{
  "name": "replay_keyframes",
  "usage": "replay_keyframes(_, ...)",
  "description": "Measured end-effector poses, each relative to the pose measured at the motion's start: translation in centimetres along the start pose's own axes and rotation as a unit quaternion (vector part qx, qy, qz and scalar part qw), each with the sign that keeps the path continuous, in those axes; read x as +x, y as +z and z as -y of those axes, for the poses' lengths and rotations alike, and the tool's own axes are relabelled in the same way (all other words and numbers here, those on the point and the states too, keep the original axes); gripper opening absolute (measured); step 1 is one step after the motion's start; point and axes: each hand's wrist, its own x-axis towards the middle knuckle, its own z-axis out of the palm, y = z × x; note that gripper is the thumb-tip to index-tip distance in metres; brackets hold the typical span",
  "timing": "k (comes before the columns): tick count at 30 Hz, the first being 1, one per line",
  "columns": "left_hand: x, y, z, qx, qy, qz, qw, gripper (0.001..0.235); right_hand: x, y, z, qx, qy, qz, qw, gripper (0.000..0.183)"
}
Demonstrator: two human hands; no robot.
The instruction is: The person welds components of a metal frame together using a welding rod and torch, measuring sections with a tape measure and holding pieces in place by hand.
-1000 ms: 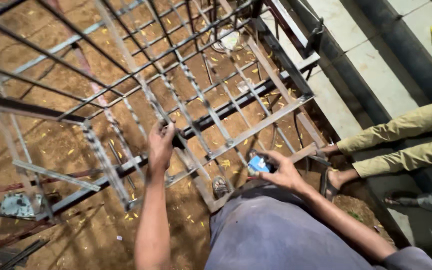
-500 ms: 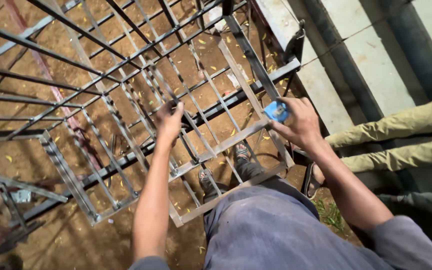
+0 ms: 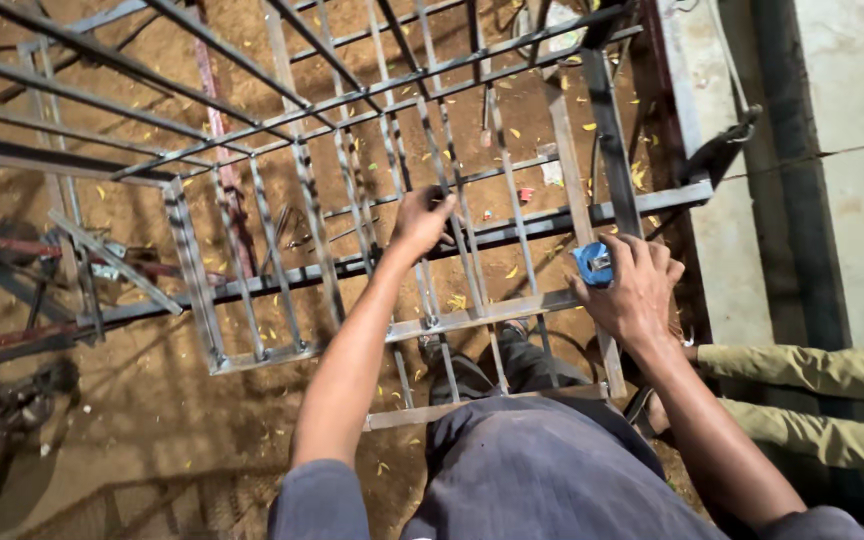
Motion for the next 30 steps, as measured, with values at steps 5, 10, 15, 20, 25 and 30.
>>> replay_keyframes(5,-0.9,-0.2,-1.4,0.074,0.009,0.021,0.997,0.029,1.2,1.7,1.2,0.075,-0.066,-0.045,0.994,0.048)
replay_keyframes(10,-0.4,-0.1,-1.7,0.097,-0.03,0.019,0.995,0.03,4.8,5.4,4.5,0.356,0.019,0.058,0.932,0.028)
replay_keyframes(15,1.5,0.2,2.4,0.263,0.084,-0.04,0.96,0.033,14.1,11.6,7.5,0.718,0.17,0.158,0.656,0.035)
replay_keyframes(20,3.0,0.8,5.1,0.284,0.102,-0.072,0.951,0.024,22.2,14.8,9.3,0.692,0.225,0.197,0.657,0.041)
replay_keyframes(25,3.0,1.1,5.0,0.272,0.102,-0.079,0.954,0.028,25.7,19.6,9.3,0.679,0.19,0.176,0.686,0.044)
replay_keyframes(30,2.0,1.0,3.5,0.266,0.067,-0.068,0.959,0.027,25.9,23.3,9.0,0.718,0.183,0.122,0.661,0.04)
